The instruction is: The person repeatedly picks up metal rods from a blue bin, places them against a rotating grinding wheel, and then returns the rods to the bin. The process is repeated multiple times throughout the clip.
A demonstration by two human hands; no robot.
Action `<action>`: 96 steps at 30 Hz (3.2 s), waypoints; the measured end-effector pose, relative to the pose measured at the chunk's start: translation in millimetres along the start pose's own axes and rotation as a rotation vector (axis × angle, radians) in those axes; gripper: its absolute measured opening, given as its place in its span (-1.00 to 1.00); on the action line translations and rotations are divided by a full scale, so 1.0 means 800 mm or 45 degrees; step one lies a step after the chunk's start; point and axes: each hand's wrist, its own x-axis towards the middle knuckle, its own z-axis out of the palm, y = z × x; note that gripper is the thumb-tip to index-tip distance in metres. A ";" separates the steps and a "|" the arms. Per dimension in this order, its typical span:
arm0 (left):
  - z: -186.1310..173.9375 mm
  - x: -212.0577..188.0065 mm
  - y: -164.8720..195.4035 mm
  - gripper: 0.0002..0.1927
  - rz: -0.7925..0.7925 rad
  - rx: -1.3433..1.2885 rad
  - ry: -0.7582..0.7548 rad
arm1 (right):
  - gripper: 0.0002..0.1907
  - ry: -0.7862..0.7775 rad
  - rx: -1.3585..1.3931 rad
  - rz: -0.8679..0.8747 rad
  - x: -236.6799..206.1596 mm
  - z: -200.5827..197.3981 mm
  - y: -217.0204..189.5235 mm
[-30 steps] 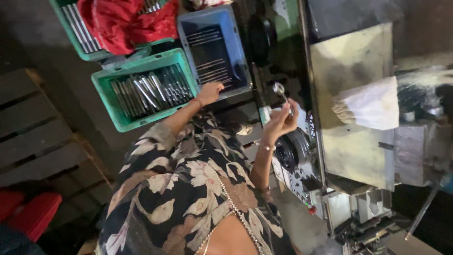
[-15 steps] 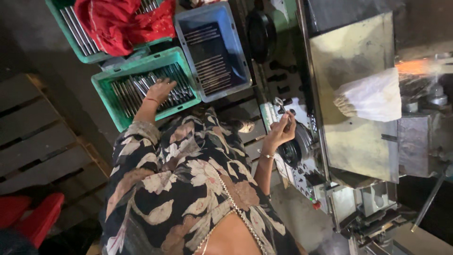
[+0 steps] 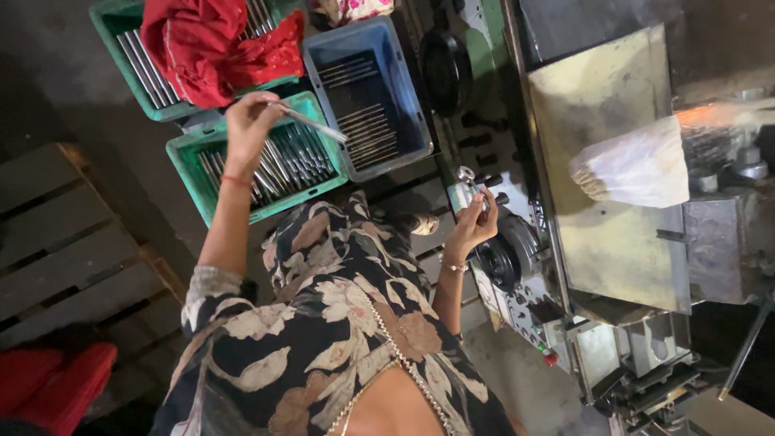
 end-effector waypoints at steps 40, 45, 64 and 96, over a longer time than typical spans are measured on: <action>0.278 -0.040 0.019 -0.61 -0.640 -0.485 -0.805 | -0.81 -0.264 -0.363 -0.679 0.003 0.065 -0.026; 0.274 -0.031 0.014 -0.61 0.411 0.159 -0.780 | -0.73 -0.350 0.706 0.443 0.001 0.065 -0.025; 0.279 0.009 0.062 -0.77 -1.115 -0.165 -1.164 | -0.76 -0.813 -0.608 -1.362 0.066 0.033 -0.034; 0.290 -0.003 0.124 -0.87 -0.863 -0.288 -1.438 | -0.71 -1.795 -0.198 -0.375 0.055 0.003 -0.171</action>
